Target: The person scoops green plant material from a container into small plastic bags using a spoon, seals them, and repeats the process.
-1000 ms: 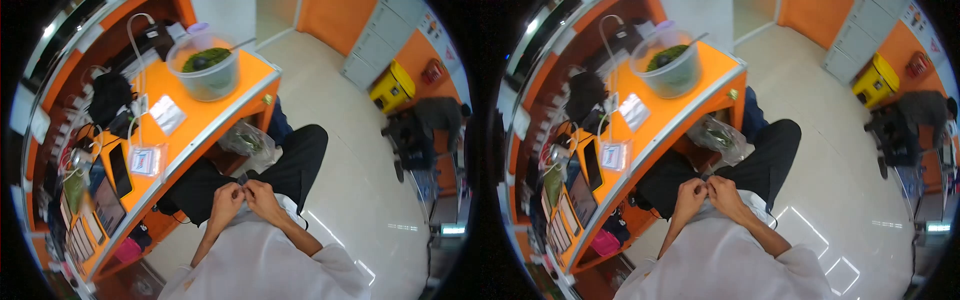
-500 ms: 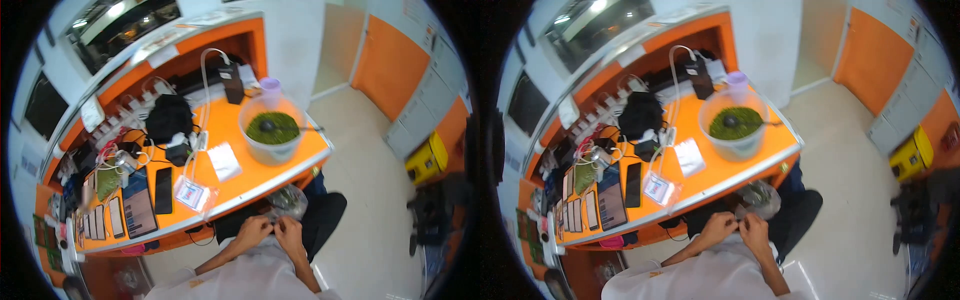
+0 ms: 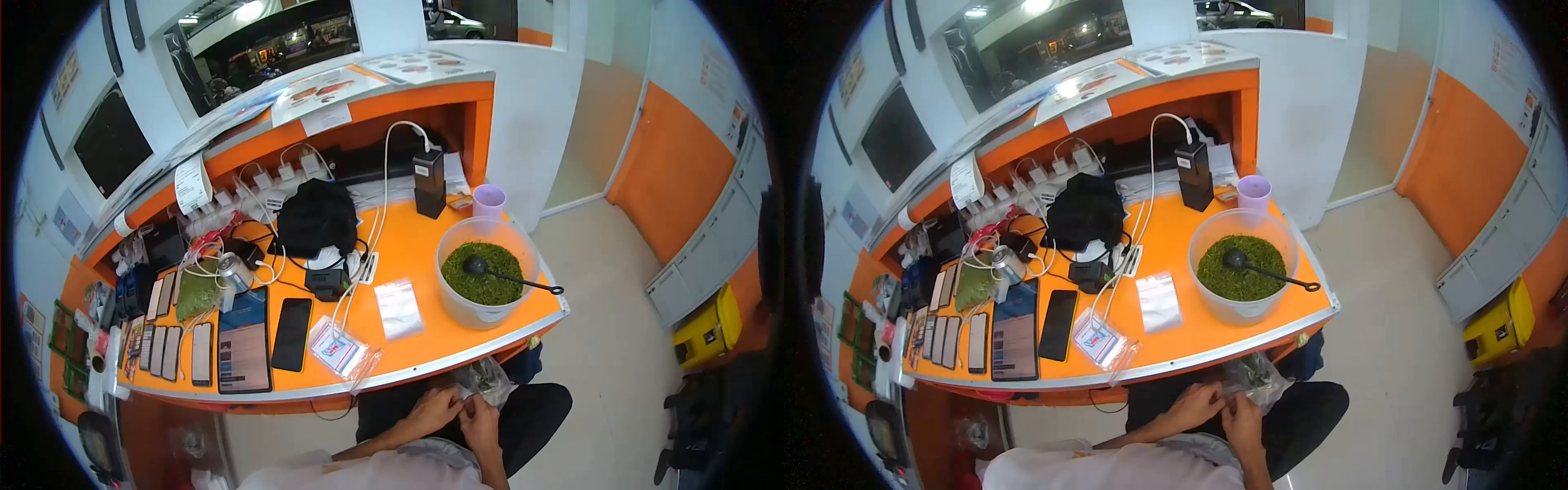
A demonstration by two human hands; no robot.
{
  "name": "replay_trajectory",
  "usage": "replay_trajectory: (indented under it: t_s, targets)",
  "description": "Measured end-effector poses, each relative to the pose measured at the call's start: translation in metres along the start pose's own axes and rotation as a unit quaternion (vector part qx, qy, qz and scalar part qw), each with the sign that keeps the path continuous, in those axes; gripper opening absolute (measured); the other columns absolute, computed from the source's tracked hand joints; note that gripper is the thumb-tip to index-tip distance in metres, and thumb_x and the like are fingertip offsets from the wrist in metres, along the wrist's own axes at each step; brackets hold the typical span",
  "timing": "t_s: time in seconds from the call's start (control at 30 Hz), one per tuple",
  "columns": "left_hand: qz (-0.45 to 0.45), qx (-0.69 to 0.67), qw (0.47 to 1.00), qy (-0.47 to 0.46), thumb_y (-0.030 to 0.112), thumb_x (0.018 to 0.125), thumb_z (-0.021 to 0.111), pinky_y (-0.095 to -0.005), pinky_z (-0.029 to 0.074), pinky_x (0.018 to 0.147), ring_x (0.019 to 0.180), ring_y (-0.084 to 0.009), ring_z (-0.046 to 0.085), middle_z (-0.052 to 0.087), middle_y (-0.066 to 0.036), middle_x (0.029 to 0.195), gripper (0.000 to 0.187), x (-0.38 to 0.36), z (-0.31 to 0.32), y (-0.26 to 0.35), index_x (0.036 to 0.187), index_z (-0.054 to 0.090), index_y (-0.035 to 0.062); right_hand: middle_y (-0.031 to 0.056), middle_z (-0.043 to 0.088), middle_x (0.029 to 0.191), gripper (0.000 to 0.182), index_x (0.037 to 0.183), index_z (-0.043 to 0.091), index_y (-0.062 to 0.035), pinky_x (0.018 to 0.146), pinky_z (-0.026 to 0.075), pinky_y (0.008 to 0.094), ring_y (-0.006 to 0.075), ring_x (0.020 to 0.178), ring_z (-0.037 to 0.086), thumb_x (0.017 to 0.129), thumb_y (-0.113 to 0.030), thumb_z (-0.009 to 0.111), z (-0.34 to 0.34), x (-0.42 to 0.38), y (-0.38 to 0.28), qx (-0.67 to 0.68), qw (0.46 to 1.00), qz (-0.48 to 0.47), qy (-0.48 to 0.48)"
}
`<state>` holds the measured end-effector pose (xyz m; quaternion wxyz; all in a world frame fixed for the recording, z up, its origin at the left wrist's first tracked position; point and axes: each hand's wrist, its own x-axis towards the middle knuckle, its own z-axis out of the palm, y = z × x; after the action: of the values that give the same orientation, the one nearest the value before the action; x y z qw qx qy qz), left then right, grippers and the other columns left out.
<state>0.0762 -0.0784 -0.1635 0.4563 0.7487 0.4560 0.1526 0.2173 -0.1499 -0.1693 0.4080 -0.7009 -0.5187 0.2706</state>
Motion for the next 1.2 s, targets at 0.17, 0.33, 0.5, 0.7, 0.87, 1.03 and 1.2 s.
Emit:
replay_trajectory:
  t_s: [0.17,0.33,0.5,0.7,0.87,1.03,1.2]
  targets:
    - [-0.023,0.057,0.998,-0.014,0.020,0.087,0.074,-0.0465,0.054,0.073,0.083,-0.0376,0.070,0.070,-0.018,0.088,0.025,0.001,-0.008,-0.008,0.097,0.060,0.0025,0.0199,0.070,0.077,0.013,0.088,0.064,0.0031,0.066,0.058,0.0396,0.0330,0.072,0.074,0.081,0.001,0.076,0.005,0.001,0.006,-0.058,0.998,-0.010,0.035]
    - [0.021,-0.016,0.999,0.023,0.014,0.088,0.073,-0.0463,0.054,0.079,0.091,-0.0352,0.068,0.066,-0.017,0.099,0.028,0.004,-0.008,-0.023,0.110,0.061,0.0029,0.0178,0.071,0.080,0.017,0.089,0.064,0.0033,0.064,0.058,0.0350,0.0260,0.074,0.075,0.078,0.004,0.077,0.014,0.003,0.001,0.014,0.998,-0.031,-0.051]
    - [0.019,0.022,0.993,-0.113,0.015,0.087,0.077,-0.0454,0.052,0.096,0.113,-0.0344,0.063,0.061,-0.018,0.119,0.039,0.006,-0.021,-0.036,0.122,0.062,0.0044,0.0145,0.072,0.080,0.015,0.090,0.065,0.0035,0.060,0.056,0.0330,0.0183,0.070,0.073,0.079,0.007,0.074,-0.008,0.012,-0.008,0.043,0.998,0.029,-0.030]
    - [0.163,-0.085,0.974,-0.133,0.024,0.085,0.084,-0.0452,0.034,0.120,0.144,-0.0367,0.041,0.046,-0.018,0.150,0.074,-0.007,-0.043,0.002,0.147,0.047,0.0049,0.0090,0.070,0.079,0.011,0.090,0.058,0.0039,0.054,0.054,0.0271,0.0141,0.065,0.070,0.084,0.011,0.065,-0.033,0.007,-0.020,0.232,0.963,0.131,-0.047]
    - [0.186,0.005,0.975,-0.118,0.025,0.080,0.087,-0.0469,0.038,0.115,0.135,-0.0372,0.048,0.053,-0.019,0.141,0.078,-0.008,-0.055,0.024,0.145,0.049,0.0015,0.0068,0.067,0.076,0.004,0.094,0.065,0.0054,0.054,0.051,0.0256,0.0125,0.064,0.067,0.091,0.008,0.064,-0.049,0.006,-0.042,0.229,0.966,0.094,-0.073]
    - [0.271,0.085,0.954,-0.095,0.027,0.078,0.088,-0.0468,0.041,0.113,0.131,-0.0375,0.052,0.056,-0.018,0.136,0.074,-0.001,-0.068,0.031,0.139,0.055,0.0005,0.0123,0.069,0.080,0.017,0.097,0.073,0.0049,0.059,0.053,0.0307,0.0180,0.064,0.068,0.080,0.003,0.075,-0.062,0.015,-0.056,0.062,0.989,-0.036,-0.132]
    - [0.243,0.065,0.960,-0.120,0.029,0.076,0.089,-0.0467,0.041,0.113,0.131,-0.0387,0.052,0.058,-0.019,0.135,0.076,-0.003,-0.073,0.050,0.138,0.056,0.0007,0.0174,0.071,0.084,0.022,0.095,0.073,0.0032,0.067,0.055,0.0387,0.0306,0.070,0.070,0.078,-0.007,0.081,-0.078,0.028,-0.069,0.007,0.985,-0.066,-0.161]
